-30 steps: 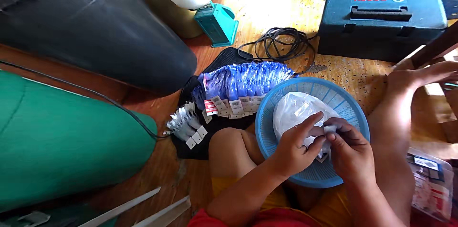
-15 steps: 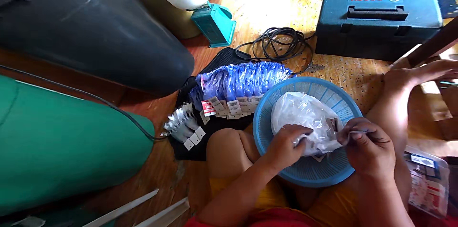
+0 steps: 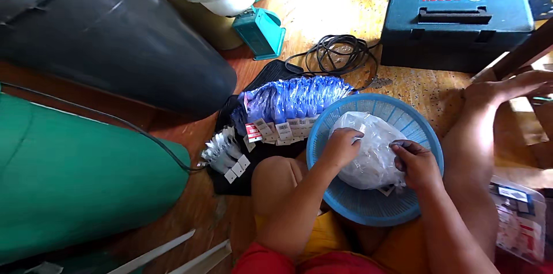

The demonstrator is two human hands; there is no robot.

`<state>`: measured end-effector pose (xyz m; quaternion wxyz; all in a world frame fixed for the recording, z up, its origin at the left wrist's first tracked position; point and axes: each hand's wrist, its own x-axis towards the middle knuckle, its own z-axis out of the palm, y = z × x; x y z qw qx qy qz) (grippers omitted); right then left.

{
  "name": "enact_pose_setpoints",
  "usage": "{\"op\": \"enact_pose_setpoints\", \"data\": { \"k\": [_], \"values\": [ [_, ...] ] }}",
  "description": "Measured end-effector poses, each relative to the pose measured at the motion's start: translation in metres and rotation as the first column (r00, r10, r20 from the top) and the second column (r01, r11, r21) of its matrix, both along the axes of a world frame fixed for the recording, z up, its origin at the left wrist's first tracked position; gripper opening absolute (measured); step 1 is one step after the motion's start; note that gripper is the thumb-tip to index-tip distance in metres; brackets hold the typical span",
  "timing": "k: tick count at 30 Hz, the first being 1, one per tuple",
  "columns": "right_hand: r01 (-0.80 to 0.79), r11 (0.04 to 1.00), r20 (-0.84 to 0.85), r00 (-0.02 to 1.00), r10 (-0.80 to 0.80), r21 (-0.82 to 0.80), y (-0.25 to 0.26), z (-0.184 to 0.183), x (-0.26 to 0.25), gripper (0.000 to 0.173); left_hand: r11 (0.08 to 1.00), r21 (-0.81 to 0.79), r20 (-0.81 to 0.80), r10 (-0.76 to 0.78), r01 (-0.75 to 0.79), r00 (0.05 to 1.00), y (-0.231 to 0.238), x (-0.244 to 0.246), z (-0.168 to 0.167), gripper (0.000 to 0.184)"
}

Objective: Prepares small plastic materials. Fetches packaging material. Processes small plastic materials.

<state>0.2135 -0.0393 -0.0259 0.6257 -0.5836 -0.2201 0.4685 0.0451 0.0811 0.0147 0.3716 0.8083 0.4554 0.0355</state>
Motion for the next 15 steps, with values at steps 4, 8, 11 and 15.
{"op": "enact_pose_setpoints", "data": {
  "k": [4,8,11,15],
  "values": [
    [-0.105,0.994,0.050,0.993,0.104,0.022,-0.003,0.007,-0.005,0.011,0.984,0.140,0.425,0.043,-0.112,0.904,-0.022,-0.011,-0.001,0.016],
    [-0.186,0.959,0.153,0.976,0.155,0.215,-0.011,0.022,-0.016,0.010,0.955,0.288,0.595,-0.125,-0.065,0.794,-0.037,-0.018,0.019,0.018],
    [-0.193,0.898,0.197,0.973,0.122,0.395,-0.019,0.034,-0.025,0.009,0.922,0.379,0.527,-0.281,0.074,0.802,-0.046,-0.016,0.036,0.026],
    [-0.140,0.879,0.259,0.966,0.019,0.456,-0.025,0.039,-0.024,0.009,0.920,0.347,0.543,-0.356,0.183,0.760,-0.049,-0.010,0.037,0.033]
  ]
}}
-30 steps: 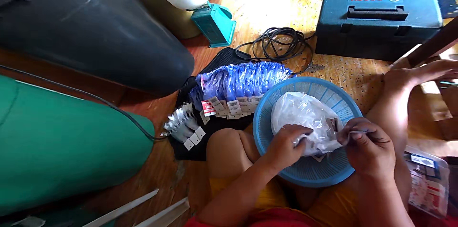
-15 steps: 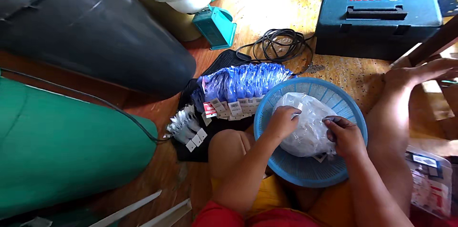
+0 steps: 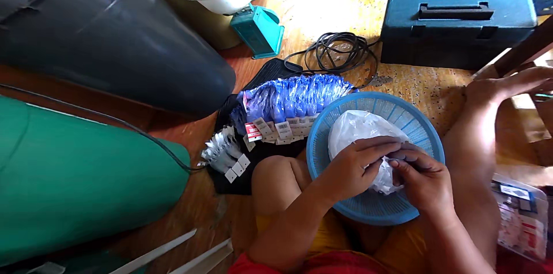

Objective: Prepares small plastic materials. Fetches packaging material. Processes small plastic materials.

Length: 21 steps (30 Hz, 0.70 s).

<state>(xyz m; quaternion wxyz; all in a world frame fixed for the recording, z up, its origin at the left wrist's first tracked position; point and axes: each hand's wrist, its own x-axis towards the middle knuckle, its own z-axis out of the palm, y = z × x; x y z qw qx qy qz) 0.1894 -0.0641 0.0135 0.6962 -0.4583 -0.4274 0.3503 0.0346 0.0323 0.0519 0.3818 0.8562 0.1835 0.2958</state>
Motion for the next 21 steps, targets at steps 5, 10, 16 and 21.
{"op": "enact_pose_setpoints", "data": {
  "k": [5,10,16,21],
  "values": [
    [-0.108,0.994,-0.015,0.994,0.109,0.031,-0.010,-0.006,0.043,0.008,0.896,-0.379,-0.216,0.159,-0.233,0.963,0.012,0.003,-0.015,0.032],
    [-0.118,0.993,-0.051,0.992,0.120,0.028,-0.015,-0.013,0.067,0.008,0.867,-0.445,-0.543,-0.060,-0.226,0.838,0.016,0.021,-0.017,0.033],
    [-0.313,0.916,-0.008,0.945,0.326,0.251,-0.026,-0.010,0.092,0.009,0.898,-0.401,-0.680,-0.158,-0.182,0.716,0.014,0.037,-0.026,0.042],
    [-0.331,0.890,-0.051,0.930,0.364,0.313,-0.030,-0.010,0.094,0.011,0.902,-0.401,-0.752,-0.225,-0.159,0.620,0.008,0.051,-0.038,0.051]
  ]
}}
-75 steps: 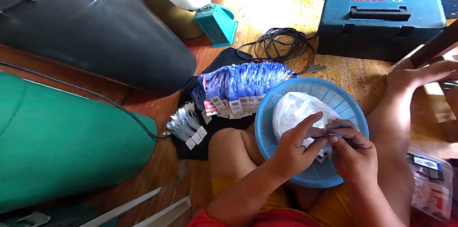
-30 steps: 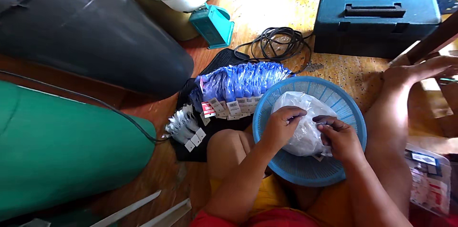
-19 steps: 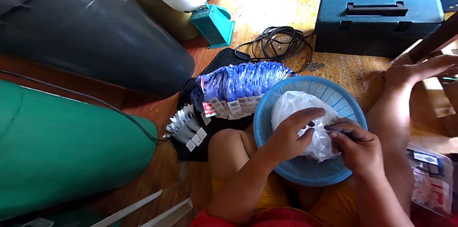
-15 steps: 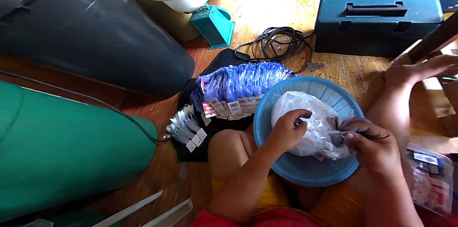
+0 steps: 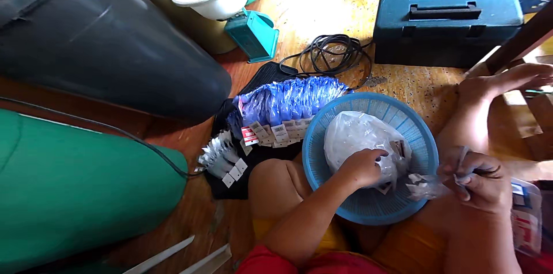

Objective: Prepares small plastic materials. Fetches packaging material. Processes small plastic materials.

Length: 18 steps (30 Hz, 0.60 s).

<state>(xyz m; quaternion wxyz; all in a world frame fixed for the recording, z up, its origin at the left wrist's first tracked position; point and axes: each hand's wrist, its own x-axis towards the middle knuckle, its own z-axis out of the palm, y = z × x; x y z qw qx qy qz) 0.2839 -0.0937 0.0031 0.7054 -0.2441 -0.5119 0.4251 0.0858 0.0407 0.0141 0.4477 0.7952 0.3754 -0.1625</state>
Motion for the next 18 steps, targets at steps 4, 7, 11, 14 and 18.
{"op": "enact_pose_setpoints", "data": {
  "k": [4,7,11,14,18],
  "values": [
    [-0.010,1.000,-0.003,1.000,0.010,0.008,0.003,0.000,-0.003,0.011,0.990,0.017,0.185,0.134,-0.140,0.973,-0.005,-0.001,0.000,0.042],
    [-0.016,1.000,0.003,1.000,0.016,-0.001,0.005,0.002,-0.006,0.010,0.943,0.103,0.589,0.198,-0.316,0.783,-0.010,-0.012,0.001,0.027],
    [-0.012,0.999,0.064,0.998,0.014,-0.042,0.012,0.001,-0.017,0.011,0.885,0.248,0.838,0.008,-0.394,0.546,-0.010,-0.025,0.011,0.014],
    [0.024,0.995,0.104,0.994,-0.015,-0.096,0.017,0.001,-0.028,0.011,0.859,0.334,0.838,-0.082,-0.388,0.540,-0.011,-0.032,0.017,0.015],
    [0.083,0.983,0.143,0.988,-0.060,-0.161,0.020,-0.001,-0.040,0.010,0.874,0.338,0.790,-0.061,-0.350,0.610,-0.016,-0.037,0.020,0.030]
  ]
}}
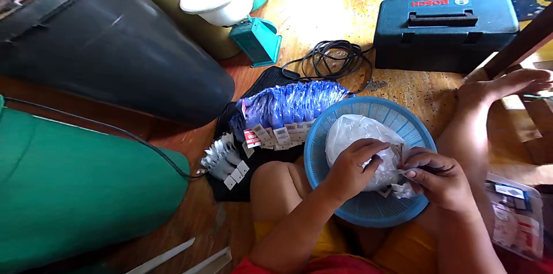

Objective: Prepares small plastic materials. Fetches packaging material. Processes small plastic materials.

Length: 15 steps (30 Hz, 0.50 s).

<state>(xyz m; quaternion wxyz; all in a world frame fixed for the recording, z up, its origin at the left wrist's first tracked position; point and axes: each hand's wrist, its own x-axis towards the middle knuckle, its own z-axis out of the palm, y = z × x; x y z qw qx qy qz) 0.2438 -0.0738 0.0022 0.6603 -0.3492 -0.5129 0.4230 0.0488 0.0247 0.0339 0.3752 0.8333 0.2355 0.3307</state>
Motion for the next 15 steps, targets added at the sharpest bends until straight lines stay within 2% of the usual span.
{"op": "enact_pose_setpoints", "data": {
  "k": [3,6,9,12,15],
  "values": [
    [0.053,0.996,0.022,0.998,-0.052,-0.066,0.000,0.003,-0.009,0.010,0.999,-0.019,-0.029,-0.034,0.034,0.999,-0.003,-0.002,-0.001,0.043],
    [0.108,0.989,0.067,0.993,-0.101,-0.104,0.000,0.007,-0.017,0.009,1.000,0.018,0.035,-0.020,0.019,0.999,-0.004,-0.003,-0.002,0.033],
    [0.139,0.985,0.135,0.983,-0.124,-0.106,0.000,0.011,-0.023,0.010,0.995,0.038,0.115,0.087,-0.092,0.990,-0.004,0.000,-0.002,0.019],
    [0.159,0.981,0.169,0.976,-0.139,-0.113,0.000,0.014,-0.029,0.011,0.985,-0.041,0.155,0.171,-0.166,0.973,-0.006,0.003,-0.001,0.020],
    [0.194,0.975,0.218,0.962,-0.167,-0.108,0.000,0.015,-0.032,0.010,0.984,-0.093,0.146,0.164,-0.151,0.976,-0.006,0.001,0.001,0.021]
  ]
}}
